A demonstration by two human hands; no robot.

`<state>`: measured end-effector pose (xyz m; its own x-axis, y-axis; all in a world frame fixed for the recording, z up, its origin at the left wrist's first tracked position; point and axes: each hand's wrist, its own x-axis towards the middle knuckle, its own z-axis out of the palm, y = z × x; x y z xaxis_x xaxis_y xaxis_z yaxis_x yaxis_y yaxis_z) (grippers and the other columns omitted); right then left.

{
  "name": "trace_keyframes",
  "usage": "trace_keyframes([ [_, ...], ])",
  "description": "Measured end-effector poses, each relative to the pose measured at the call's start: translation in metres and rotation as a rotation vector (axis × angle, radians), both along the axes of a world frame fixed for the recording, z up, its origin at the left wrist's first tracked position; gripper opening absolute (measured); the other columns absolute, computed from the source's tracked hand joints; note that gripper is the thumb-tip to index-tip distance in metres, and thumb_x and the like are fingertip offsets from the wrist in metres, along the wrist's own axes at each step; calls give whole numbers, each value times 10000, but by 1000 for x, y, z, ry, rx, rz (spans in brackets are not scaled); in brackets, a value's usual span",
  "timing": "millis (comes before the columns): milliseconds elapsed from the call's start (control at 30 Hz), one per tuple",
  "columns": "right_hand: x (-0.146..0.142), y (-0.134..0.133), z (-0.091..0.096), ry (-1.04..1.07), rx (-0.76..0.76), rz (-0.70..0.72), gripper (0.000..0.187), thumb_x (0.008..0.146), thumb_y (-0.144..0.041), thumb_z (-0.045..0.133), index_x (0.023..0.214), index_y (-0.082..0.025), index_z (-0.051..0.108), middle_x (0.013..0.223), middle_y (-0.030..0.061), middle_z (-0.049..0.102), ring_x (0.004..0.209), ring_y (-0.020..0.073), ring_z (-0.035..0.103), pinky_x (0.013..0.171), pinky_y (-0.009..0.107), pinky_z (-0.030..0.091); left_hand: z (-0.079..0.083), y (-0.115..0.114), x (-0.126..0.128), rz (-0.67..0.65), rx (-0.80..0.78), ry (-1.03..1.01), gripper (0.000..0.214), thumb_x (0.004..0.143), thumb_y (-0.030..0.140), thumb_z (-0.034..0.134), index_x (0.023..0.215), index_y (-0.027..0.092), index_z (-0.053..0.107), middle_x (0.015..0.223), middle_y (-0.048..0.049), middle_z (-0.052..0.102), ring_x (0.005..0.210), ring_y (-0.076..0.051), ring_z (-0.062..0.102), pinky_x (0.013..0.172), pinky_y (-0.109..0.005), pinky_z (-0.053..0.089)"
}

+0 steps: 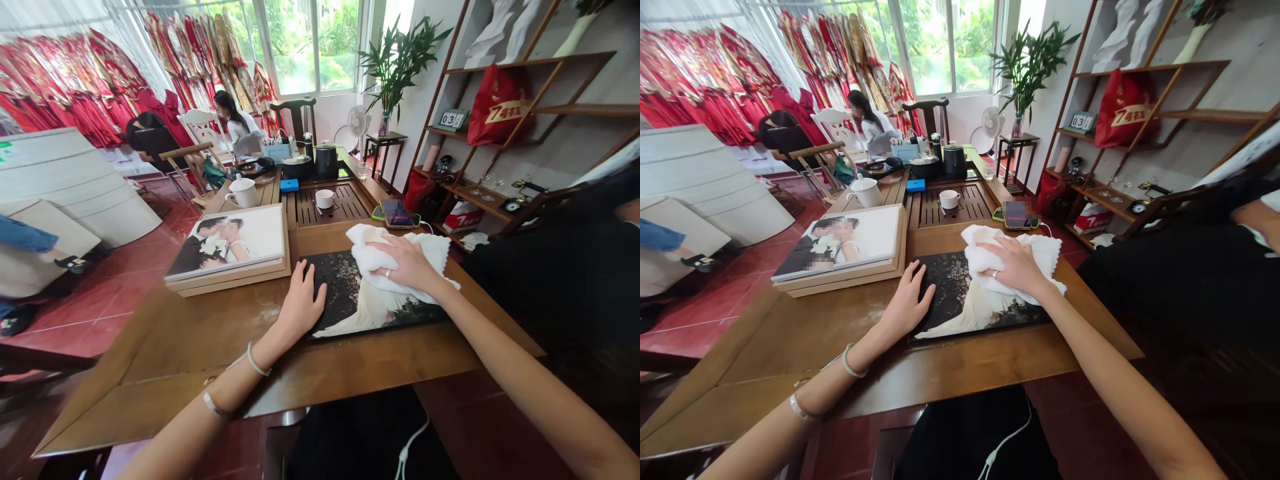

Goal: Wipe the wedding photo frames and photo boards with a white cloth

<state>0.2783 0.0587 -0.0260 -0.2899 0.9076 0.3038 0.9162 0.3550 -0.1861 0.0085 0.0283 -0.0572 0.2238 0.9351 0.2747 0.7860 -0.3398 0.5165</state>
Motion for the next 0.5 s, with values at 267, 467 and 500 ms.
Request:
trace_keyframes([
  [267, -3, -66, 1, 16, -56, 444, 559, 737, -320, 724, 1287, -317, 629, 1377, 126, 560, 1252, 365, 497, 991, 549, 371, -4, 2, -1, -2, -11, 8, 541, 945, 334, 425, 1398, 38, 436, 1558, -260, 319, 1490, -361, 243, 1204, -539, 256],
  [467, 23, -68, -4, 55, -86, 418, 529, 752, -305, 695, 1277, -314, 634, 1369, 111, 573, 1261, 348, 508, 996, 524, 389, -5, 2, -3, -25, 0, -16, 544, 948, 352, 432, 1408, 61, 432, 1559, -244, 326, 1492, -355, 238, 1207, -535, 248],
  [500, 25, -58, -5, 63, -75, 346, 529, 763, -326, 685, 1288, -305, 630, 1373, 119, 573, 1266, 359, 505, 988, 534, 397, -5, 3, -3, -30, 10, -26, 539, 948, 355, 434, 1409, 76, 433, 1558, -233, 333, 1492, -352, 240, 1206, -537, 248],
])
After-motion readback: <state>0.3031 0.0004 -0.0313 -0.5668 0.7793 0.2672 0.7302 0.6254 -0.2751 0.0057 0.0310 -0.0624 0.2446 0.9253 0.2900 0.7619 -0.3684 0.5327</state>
